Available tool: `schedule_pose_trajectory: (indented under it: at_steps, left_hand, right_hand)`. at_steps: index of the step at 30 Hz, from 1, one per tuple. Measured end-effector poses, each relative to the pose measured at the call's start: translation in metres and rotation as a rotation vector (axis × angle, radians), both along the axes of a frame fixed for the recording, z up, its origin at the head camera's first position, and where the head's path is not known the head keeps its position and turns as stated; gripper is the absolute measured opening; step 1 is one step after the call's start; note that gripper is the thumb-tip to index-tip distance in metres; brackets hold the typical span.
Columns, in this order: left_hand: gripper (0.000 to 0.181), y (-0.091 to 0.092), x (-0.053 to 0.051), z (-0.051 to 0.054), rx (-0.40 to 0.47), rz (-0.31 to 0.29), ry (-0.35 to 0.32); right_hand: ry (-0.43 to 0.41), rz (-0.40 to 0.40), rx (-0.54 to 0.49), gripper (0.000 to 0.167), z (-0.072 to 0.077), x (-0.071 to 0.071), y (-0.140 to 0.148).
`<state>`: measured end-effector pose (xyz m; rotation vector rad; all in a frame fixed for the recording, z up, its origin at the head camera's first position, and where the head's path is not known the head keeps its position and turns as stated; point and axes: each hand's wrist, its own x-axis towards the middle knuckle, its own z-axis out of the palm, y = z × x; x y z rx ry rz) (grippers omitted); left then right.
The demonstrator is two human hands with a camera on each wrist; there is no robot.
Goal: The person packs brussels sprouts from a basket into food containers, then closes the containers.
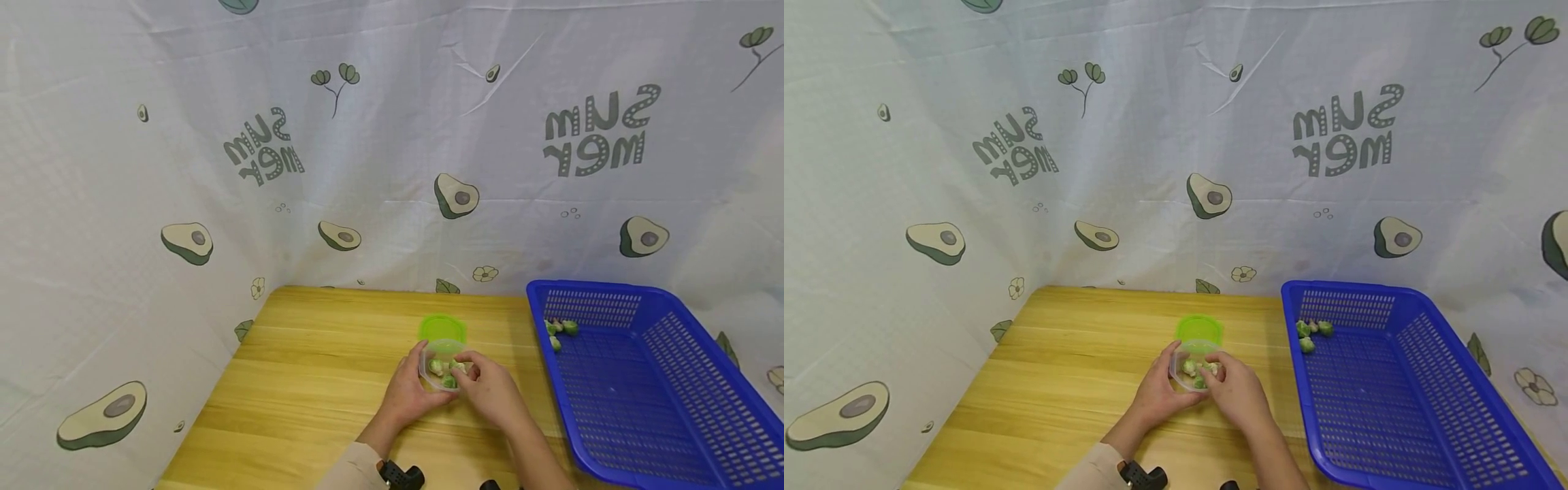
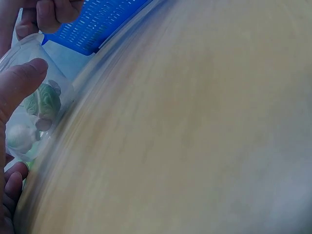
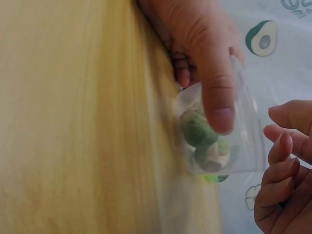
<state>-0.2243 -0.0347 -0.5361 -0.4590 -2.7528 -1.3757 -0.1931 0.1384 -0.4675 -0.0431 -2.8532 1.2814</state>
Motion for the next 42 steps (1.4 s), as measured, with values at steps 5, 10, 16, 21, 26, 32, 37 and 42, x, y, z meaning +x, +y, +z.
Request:
schedule_pose_trajectory:
  at_steps: [5,10,16,21,26,32,37,42]
  left_hand:
    - [0.108,0.000,0.000,0.000,0.015,0.003,-0.022]
    - [0.108,-0.001,0.001,-0.001,0.031,0.001,-0.040]
    - [0.109,-0.001,0.001,-0.001,0.038,-0.004,-0.050]
    - [0.111,0.000,0.001,0.002,0.033,0.001,-0.039]
    - [0.111,0.000,0.002,0.002,0.028,0.000,-0.027]
    - [0.111,0.000,0.002,0.001,0.026,-0.005,-0.026]
    - [0.111,0.000,0.002,0.002,0.018,-0.004,-0.026]
    - [0.111,0.000,0.002,0.001,0.024,-0.003,-0.028]
  right_hand:
    - [-0.011,0.016,-0.042,0.034,0.020,0.009,0.002]
    - [0.058,0.011,-0.067,0.032,0.048,0.021,0.005]
    - [0.177,-0.007,-0.004,0.031,0.083,0.035,0.017]
    - [0.250,-0.049,0.072,0.034,0.105,0.044,0.037]
    - [0.305,-0.097,0.134,0.038,0.117,0.049,0.067]
    - [0.325,-0.116,0.238,0.041,0.125,0.044,0.104]
    - [0.293,-0.127,0.319,0.045,0.127,0.031,0.132]
    - [0.261,-0.115,0.351,0.047,0.118,0.011,0.155]
